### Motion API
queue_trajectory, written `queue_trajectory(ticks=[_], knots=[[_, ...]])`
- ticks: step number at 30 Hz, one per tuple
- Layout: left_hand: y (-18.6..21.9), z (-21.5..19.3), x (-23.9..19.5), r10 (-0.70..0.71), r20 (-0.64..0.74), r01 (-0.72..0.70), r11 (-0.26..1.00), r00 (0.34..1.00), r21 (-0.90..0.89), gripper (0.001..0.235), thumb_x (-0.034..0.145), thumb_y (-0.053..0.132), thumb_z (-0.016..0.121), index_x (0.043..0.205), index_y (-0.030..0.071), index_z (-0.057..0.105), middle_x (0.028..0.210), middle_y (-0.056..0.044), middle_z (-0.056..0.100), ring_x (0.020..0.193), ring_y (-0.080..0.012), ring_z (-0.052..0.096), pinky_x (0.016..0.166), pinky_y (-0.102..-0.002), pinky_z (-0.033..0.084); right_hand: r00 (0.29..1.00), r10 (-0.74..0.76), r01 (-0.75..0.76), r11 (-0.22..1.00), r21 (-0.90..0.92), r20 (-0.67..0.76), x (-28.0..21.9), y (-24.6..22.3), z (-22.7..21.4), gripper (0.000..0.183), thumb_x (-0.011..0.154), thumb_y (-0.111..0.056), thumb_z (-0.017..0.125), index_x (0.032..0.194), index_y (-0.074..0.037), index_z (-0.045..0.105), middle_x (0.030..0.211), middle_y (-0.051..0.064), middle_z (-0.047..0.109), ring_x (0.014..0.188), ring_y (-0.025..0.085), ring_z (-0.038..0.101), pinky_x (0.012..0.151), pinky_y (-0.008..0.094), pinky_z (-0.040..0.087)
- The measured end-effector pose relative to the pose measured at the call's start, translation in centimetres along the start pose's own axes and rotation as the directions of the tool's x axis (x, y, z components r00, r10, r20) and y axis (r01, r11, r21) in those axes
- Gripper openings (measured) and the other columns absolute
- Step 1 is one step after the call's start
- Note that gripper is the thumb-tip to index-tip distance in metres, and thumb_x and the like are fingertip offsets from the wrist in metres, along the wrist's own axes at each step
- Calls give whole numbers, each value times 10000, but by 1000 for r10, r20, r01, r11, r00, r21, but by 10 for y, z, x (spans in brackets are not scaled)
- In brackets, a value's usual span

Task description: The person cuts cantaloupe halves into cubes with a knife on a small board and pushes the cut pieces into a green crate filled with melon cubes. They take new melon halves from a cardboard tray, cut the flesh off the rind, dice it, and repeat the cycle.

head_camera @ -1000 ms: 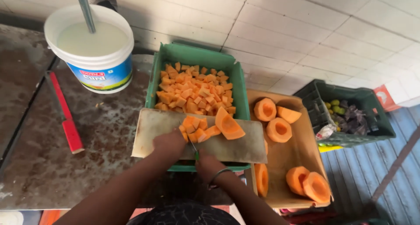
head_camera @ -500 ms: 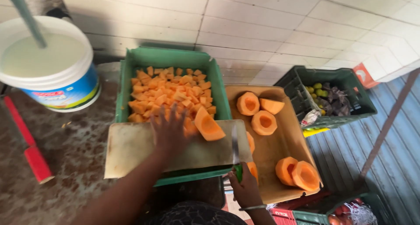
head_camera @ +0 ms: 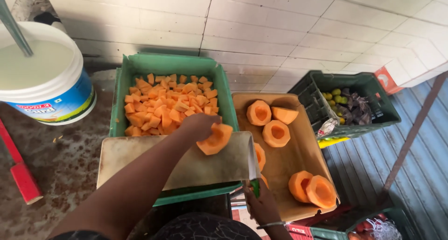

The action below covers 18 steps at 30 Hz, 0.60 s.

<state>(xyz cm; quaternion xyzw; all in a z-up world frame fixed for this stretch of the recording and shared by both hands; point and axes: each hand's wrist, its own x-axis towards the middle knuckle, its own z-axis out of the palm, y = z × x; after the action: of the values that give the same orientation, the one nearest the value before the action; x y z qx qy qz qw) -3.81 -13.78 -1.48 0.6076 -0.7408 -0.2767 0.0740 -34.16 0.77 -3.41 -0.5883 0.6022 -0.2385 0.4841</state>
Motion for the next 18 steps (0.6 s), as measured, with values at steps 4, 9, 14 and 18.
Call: queue_trajectory(ticks=[4,9,14,18], knots=[[-11,1,-30,-157,51,153,985,986,77,451,879,277,688,1324,219,644,1216,-65,712,1168,-276,682,888,-450,559,999,21,-22,999,28,31,4,-17,3,309,941,-348,636,1062,-68,587,555,40,560,371,121,535,356,304,463],[27,-29,-100,-446,191,471,875,875,-115,772,868,536,739,1382,38,452,1115,-138,724,924,-297,735,830,-414,585,997,70,-71,996,55,21,6,1,3,317,951,-362,632,1057,-65,594,544,45,542,362,114,498,361,300,434],[19,22,-94,-434,126,449,819,892,-357,726,911,486,642,1398,2,406,948,-187,769,667,-313,755,726,-427,609,993,73,-83,992,97,94,15,0,13,309,966,-346,608,1068,-59,559,576,30,521,370,115,485,360,304,440],[-18,44,-48,-259,-35,237,923,965,-302,596,845,416,649,1326,81,539,1000,-178,761,845,-347,741,767,-479,595,989,88,-103,986,130,118,14,-11,19,281,974,-313,606,1078,-62,537,613,30,528,380,113,484,363,306,450]])
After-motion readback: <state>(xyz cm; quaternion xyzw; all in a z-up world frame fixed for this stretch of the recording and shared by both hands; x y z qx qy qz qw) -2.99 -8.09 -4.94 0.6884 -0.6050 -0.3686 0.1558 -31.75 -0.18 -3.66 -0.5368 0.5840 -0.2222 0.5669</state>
